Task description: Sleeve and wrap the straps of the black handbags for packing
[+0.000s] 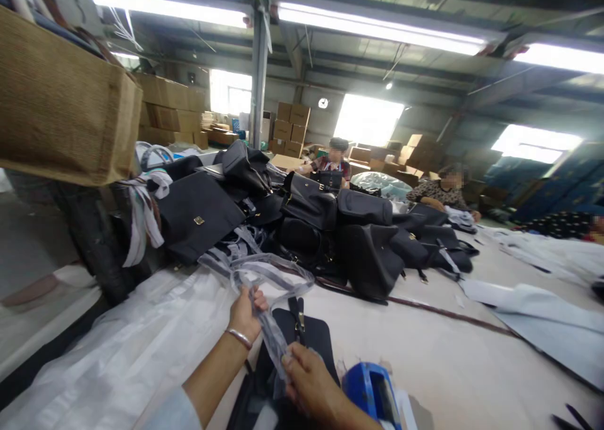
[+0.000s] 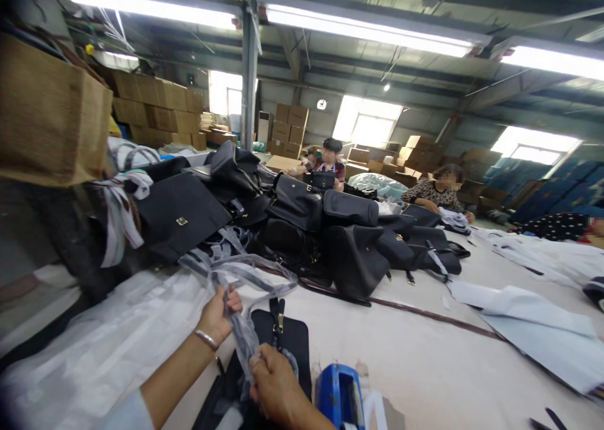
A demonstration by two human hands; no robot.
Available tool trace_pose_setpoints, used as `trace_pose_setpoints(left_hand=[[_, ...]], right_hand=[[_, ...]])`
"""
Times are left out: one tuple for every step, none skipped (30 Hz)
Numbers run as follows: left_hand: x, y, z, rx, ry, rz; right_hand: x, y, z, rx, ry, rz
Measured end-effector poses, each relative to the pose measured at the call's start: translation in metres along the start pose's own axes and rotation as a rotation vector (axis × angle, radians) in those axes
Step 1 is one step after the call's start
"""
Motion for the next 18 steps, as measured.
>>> trace_pose_setpoints(left_hand=[[-0.004,0.003,-0.004,-0.039,-0.008,0.009],[-0.007,0.004,-0.007,-0.069,-0.014,0.013],[-0.009,0.004,-0.011,-0.088,-0.019,0.013],[-0.009,0.004,-0.014,-0.1,-0.02,0.011],[-0.008,0.002,-0.018,-0.107,-0.018,0.005],[-0.005,0.0,-0.021,-0.109,-0.013,-0.003],[-0.001,-0.003,-0.023,-0.11,-0.004,-0.012],[0.004,-0.006,-0.023,-0.109,0.008,-0.024],[0.011,-0.01,-0.023,-0.108,0.022,-0.039],[0.019,-0.015,-0.02,-0.11,0.039,-0.059],[0.028,-0.02,-0.017,-0.11,0.057,-0.083],[0.037,-0.025,-0.013,-0.108,0.073,-0.111],[0.046,-0.03,-0.008,-0.1,0.084,-0.141],[0.053,-0.034,-0.002,-0.083,0.087,-0.167],[0.057,-0.037,0.003,-0.059,0.081,-0.183],[0.056,-0.039,0.009,-0.031,0.064,-0.185],[0.051,-0.038,0.013,-0.01,0.042,-0.17],[0.042,-0.035,0.015,0.002,0.018,-0.139]], right_hand=[[0.003,-0.001,0.002,0.003,0.014,-0.018],[0.005,-0.002,0.004,-0.001,0.031,-0.031],[0.007,-0.002,0.005,-0.01,0.044,-0.031],[0.006,-0.001,0.006,-0.02,0.048,-0.021],[0.006,0.0,0.007,-0.027,0.043,-0.007],[0.005,0.001,0.008,-0.029,0.036,0.002],[0.005,0.002,0.008,-0.025,0.028,-0.002],[0.006,0.002,0.008,-0.015,0.025,-0.021],[0.008,0.002,0.008,-0.002,0.025,-0.052],[0.011,0.002,0.007,0.012,0.03,-0.092],[0.014,0.001,0.005,0.02,0.038,-0.132],[0.016,0.001,0.001,0.016,0.05,-0.164],[0.017,0.002,-0.002,0.0,0.066,-0.18],[0.017,0.003,-0.006,-0.023,0.087,-0.18],[0.016,0.005,-0.009,-0.045,0.106,-0.171],[0.014,0.006,-0.009,-0.055,0.115,-0.157],[0.012,0.008,-0.007,-0.048,0.105,-0.142],[0.009,0.01,-0.005,-0.035,0.061,-0.13]])
Point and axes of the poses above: each hand's wrist, its own y-axis towards the middle knuckle, its own x-axis out of the palm, z = x × y, the point moved 10 cm from there along y, towards the middle knuckle, and after that the axes turned 14 degrees about -x, right-handed, at the moved point
